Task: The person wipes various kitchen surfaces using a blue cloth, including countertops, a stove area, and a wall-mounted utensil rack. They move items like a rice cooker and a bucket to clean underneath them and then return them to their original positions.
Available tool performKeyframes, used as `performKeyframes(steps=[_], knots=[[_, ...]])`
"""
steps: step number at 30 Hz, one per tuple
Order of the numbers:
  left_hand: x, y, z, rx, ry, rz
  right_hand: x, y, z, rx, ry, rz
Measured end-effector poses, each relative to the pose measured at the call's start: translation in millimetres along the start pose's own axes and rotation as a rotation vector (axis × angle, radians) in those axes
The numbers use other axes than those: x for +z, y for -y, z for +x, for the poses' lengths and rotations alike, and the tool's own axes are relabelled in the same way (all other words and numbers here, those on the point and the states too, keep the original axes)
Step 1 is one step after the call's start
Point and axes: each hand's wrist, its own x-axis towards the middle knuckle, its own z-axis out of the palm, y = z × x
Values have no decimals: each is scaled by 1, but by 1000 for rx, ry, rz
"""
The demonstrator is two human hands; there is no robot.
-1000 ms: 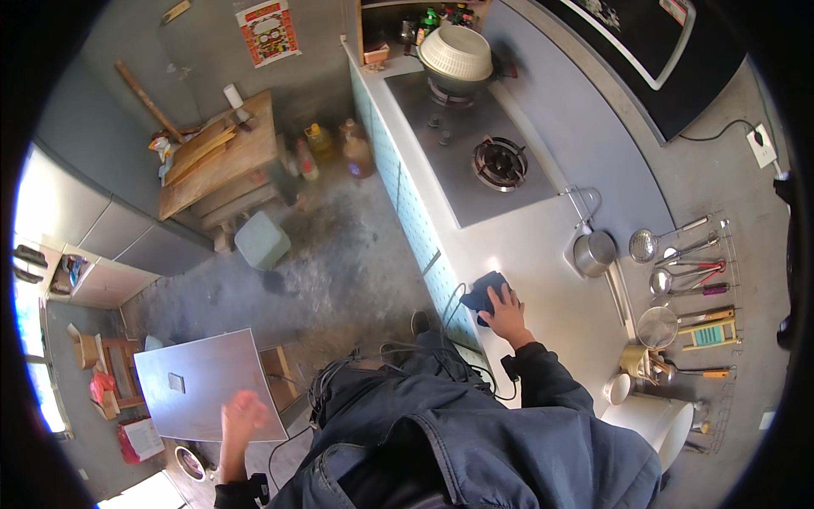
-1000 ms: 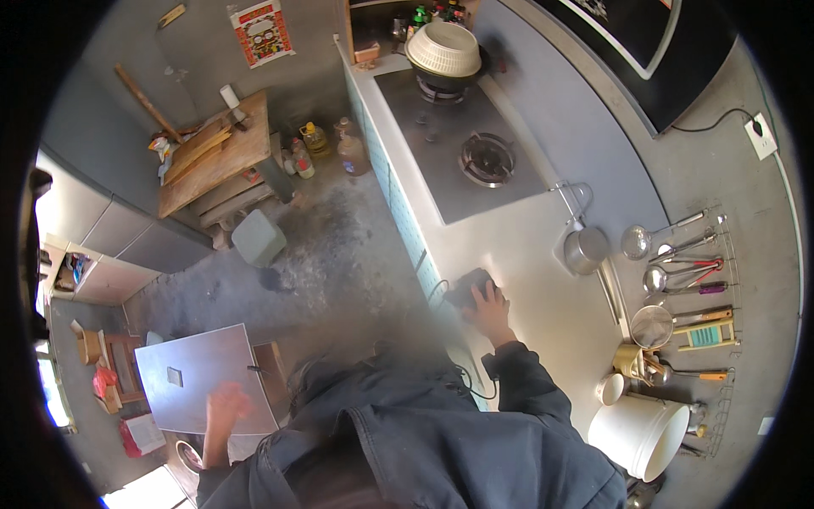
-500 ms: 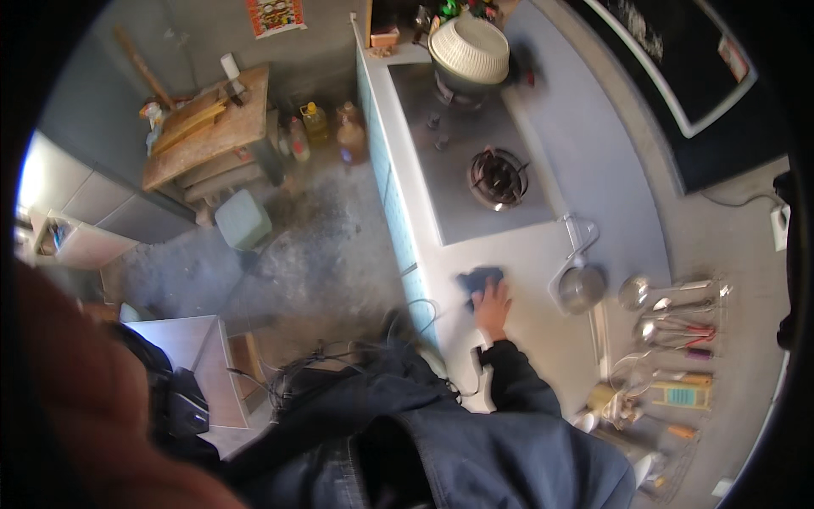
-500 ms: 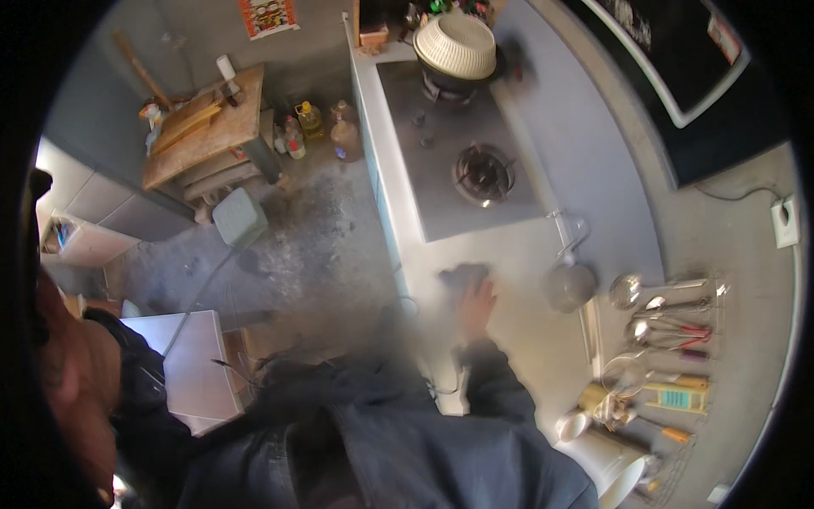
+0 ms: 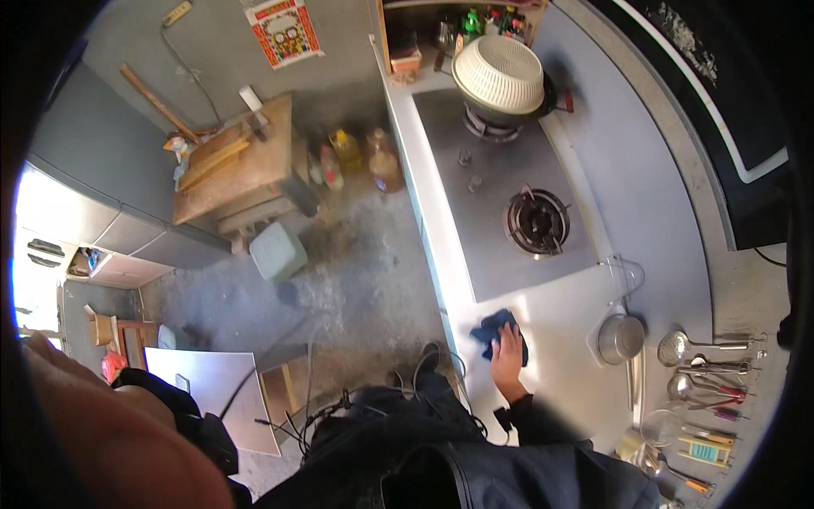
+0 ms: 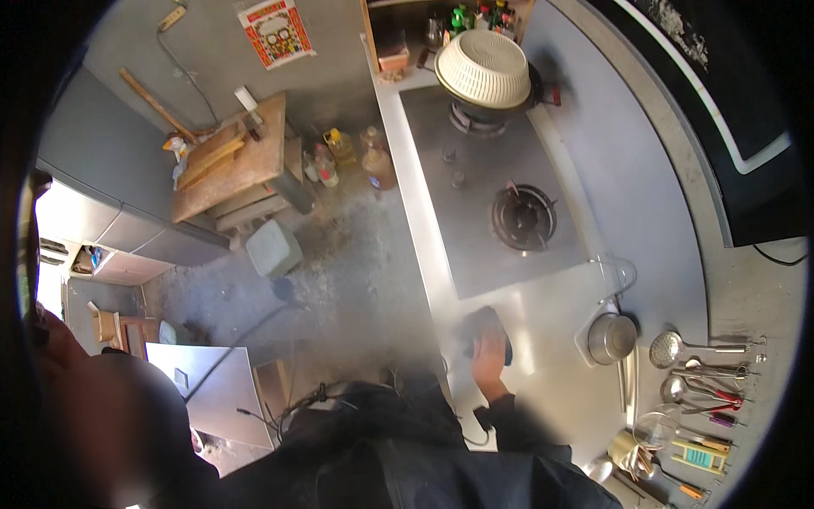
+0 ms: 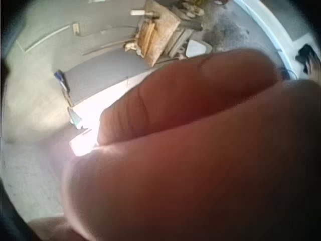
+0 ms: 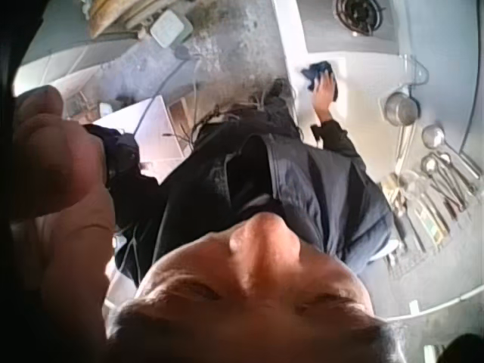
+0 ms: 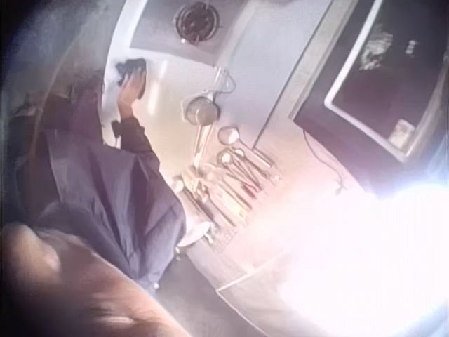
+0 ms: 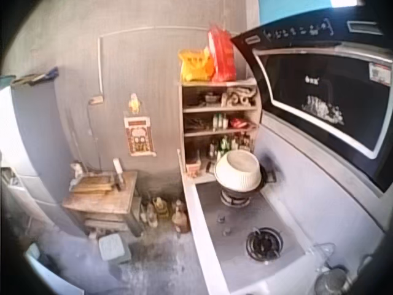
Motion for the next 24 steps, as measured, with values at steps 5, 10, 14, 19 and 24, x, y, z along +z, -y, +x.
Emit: performKeyframes(steps=[5,10,14,19,24], knots=[[5,16,21,-94,-20,13,-28,18,92,406,-231,317],[29,87,11,-406,-67,-44,37,16,162,-103,-227,-31],[28,148,-22,-765,79,133,61,57,227,17,-49,-146],[56,231,-53,-801,105,-45,96,76,317,131,-247,-210],[35,273,-59,-710,267,-38,106,67,391,364,-237,-233]])
